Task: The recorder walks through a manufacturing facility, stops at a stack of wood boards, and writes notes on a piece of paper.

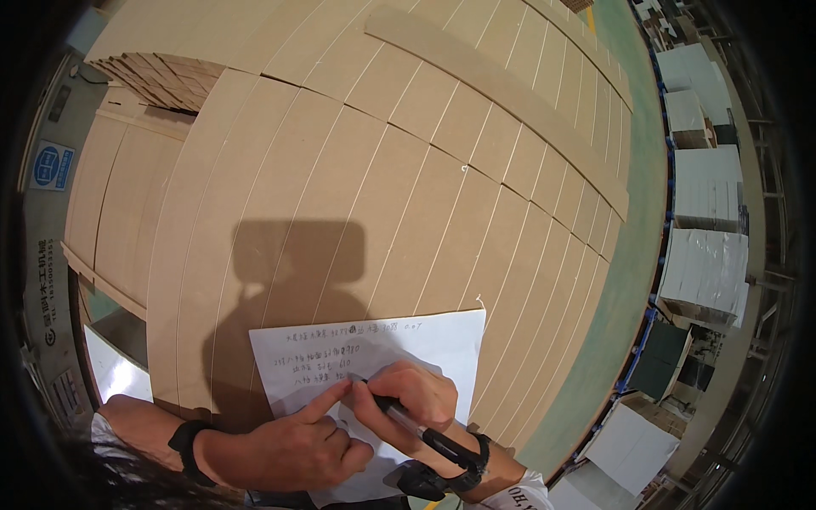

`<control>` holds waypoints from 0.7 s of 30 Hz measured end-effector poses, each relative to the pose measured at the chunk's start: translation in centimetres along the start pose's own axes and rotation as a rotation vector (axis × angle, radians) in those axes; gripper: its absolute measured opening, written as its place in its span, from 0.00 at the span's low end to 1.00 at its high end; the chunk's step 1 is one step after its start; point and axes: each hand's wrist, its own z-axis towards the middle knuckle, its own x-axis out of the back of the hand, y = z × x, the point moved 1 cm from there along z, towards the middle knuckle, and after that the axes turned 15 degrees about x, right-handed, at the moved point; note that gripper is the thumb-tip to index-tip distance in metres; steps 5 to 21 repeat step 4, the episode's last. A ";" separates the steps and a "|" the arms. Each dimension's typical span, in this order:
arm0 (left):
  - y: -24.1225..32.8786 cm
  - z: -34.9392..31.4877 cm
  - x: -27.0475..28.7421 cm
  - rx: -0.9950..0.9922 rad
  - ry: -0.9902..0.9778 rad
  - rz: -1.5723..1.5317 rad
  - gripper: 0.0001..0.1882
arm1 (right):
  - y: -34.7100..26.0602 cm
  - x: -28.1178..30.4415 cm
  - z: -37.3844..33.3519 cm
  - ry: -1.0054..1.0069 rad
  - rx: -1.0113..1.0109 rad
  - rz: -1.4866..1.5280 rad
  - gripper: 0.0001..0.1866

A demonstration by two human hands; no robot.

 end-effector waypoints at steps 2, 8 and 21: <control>0.0 0.0 0.0 -0.001 -0.012 -0.003 0.07 | -0.1 0.0 -0.1 0.003 -0.010 -0.012 0.13; 0.0 0.0 0.0 0.001 -0.011 0.008 0.06 | -0.1 0.1 -0.1 0.007 -0.020 -0.022 0.13; 0.0 0.0 0.0 0.001 -0.011 0.008 0.06 | -0.1 0.1 -0.1 0.007 -0.020 -0.022 0.13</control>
